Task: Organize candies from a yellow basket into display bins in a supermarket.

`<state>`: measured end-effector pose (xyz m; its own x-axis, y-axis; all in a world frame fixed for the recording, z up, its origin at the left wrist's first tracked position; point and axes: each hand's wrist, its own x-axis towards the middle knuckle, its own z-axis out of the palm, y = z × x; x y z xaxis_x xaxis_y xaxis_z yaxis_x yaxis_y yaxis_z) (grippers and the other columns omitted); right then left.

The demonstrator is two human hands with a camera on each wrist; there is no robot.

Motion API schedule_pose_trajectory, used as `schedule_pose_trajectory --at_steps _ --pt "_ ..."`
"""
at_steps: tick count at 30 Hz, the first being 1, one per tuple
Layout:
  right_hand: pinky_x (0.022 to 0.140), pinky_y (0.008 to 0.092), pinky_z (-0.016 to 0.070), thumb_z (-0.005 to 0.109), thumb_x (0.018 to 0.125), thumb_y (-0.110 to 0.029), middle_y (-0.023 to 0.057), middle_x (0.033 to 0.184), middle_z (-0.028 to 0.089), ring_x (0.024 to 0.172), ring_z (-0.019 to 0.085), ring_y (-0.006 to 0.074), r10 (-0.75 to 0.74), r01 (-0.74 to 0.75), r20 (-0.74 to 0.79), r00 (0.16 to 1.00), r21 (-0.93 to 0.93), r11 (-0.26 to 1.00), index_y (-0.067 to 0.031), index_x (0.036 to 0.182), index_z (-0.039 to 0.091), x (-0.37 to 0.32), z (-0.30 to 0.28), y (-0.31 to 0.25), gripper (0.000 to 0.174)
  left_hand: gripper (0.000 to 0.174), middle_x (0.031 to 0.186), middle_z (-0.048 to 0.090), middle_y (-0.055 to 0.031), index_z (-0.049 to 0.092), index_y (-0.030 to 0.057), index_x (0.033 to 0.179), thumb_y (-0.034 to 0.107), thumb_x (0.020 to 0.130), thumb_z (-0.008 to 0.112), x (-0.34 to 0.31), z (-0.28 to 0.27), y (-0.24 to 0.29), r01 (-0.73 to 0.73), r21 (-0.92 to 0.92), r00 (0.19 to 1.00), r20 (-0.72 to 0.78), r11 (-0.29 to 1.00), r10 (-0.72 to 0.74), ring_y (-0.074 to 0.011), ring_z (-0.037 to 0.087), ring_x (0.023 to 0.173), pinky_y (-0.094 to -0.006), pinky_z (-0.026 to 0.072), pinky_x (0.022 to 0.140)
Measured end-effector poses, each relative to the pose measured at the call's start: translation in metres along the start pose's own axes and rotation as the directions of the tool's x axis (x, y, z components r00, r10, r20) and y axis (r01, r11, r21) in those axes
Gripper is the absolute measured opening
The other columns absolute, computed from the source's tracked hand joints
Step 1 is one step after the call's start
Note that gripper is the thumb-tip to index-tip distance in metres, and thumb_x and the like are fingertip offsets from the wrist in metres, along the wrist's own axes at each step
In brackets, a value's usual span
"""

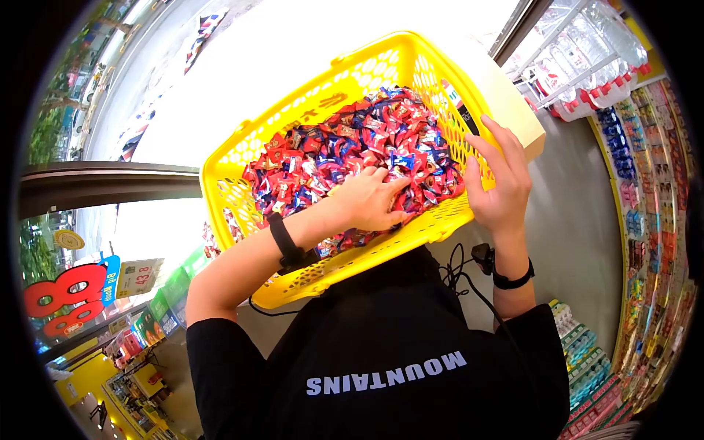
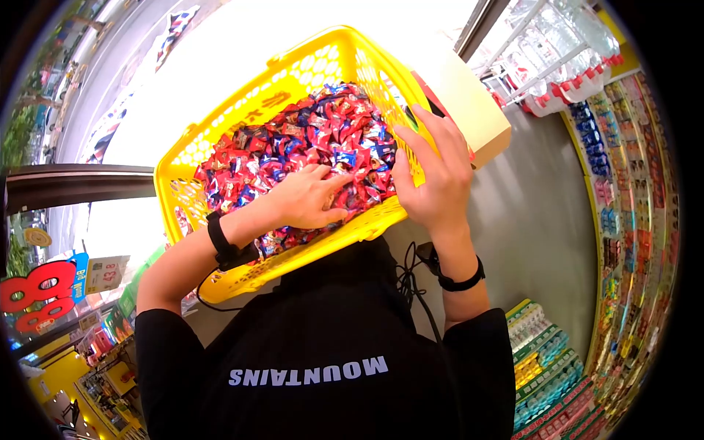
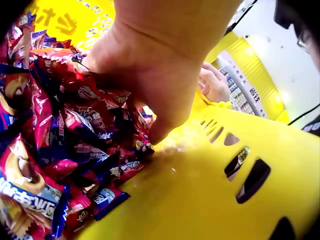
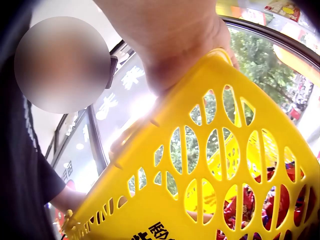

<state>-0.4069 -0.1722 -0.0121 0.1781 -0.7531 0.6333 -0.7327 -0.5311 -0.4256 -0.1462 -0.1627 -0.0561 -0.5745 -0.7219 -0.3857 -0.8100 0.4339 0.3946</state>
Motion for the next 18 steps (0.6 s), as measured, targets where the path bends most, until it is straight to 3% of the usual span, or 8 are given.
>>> schedule_pose_trajectory --at_steps 6,7,10,11,15,18 --pt "0.111 0.0502 0.0506 0.074 0.085 -0.009 0.016 0.134 0.071 0.122 0.066 0.0393 0.0 0.0 -0.001 1.0 0.024 1.0 -0.0065 0.116 0.078 0.0 -0.002 0.001 0.031 0.069 0.127 0.063 -0.0264 0.053 0.0124 0.156 0.054 0.102 0.063 -0.021 0.003 0.01 -0.028 -0.037 0.999 -0.019 0.999 0.028 -0.0463 0.062 0.123 -0.0545 0.0541 0.102" --pt "0.111 0.0502 0.0507 0.074 0.085 -0.009 0.0159 0.134 0.071 0.122 0.066 0.0393 -0.003 0.003 0.001 1.0 0.022 1.0 -0.0066 0.116 0.078 0.0 -0.002 0.001 0.031 0.069 0.135 0.062 -0.0264 0.052 0.0133 0.158 0.055 0.103 0.061 -0.023 -0.008 0.013 0.001 -0.056 0.997 0.073 0.998 0.003 -0.0475 0.06 0.128 -0.0539 0.0528 0.106" --pt "0.111 0.0503 0.0508 0.074 0.085 -0.009 0.0155 0.134 0.071 0.121 0.066 0.0394 -0.012 0.011 0.003 1.0 0.02 1.0 -0.0066 0.116 0.078 0.001 -0.003 0.002 0.032 0.072 0.145 0.06 -0.0267 0.05 0.0141 0.16 0.057 0.103 0.06 -0.032 -0.015 0.01 -0.027 0.008 0.996 0.089 1.0 0.026 -0.048 0.058 0.134 -0.0528 0.0501 0.112" --pt "0.111 0.0504 0.0507 0.074 0.085 -0.009 0.0153 0.134 0.071 0.121 0.066 0.0395 -0.013 0.013 0.002 1.0 0.021 1.0 -0.0066 0.116 0.078 0.001 -0.003 0.001 0.032 0.072 0.156 0.053 -0.0265 0.049 0.0147 0.161 0.057 0.104 0.061 -0.035 -0.02 0.01 -0.007 -0.004 0.992 0.124 1.0 0.007 -0.0472 0.052 0.142 -0.052 0.0438 0.12" --pt "0.112 0.0516 0.0502 0.074 0.084 -0.009 0.0157 0.133 0.071 0.122 0.066 0.0398 -0.003 0.003 0.013 1.0 0.034 0.999 -0.0062 0.115 0.078 0.001 -0.004 0.0 0.031 0.067 0.164 0.046 -0.0239 0.053 0.0143 0.159 0.05 0.103 0.065 -0.048 -0.039 0.006 -0.102 0.053 0.994 0.037 0.993 0.1 -0.0439 0.04 0.154 -0.0527 0.0333 0.128" --pt "0.112 0.0523 0.0499 0.074 0.084 -0.008 0.0167 0.133 0.071 0.122 0.066 0.04 -0.005 0.005 0.023 1.0 0.041 0.999 -0.0056 0.113 0.078 0.003 -0.003 0.0 0.03 0.066 0.165 0.046 -0.0211 0.054 0.0147 0.158 0.047 0.102 0.068 -0.062 -0.063 0.006 -0.097 0.094 0.995 -0.024 0.991 0.1 -0.0423 0.041 0.154 -0.0527 0.0333 0.128"
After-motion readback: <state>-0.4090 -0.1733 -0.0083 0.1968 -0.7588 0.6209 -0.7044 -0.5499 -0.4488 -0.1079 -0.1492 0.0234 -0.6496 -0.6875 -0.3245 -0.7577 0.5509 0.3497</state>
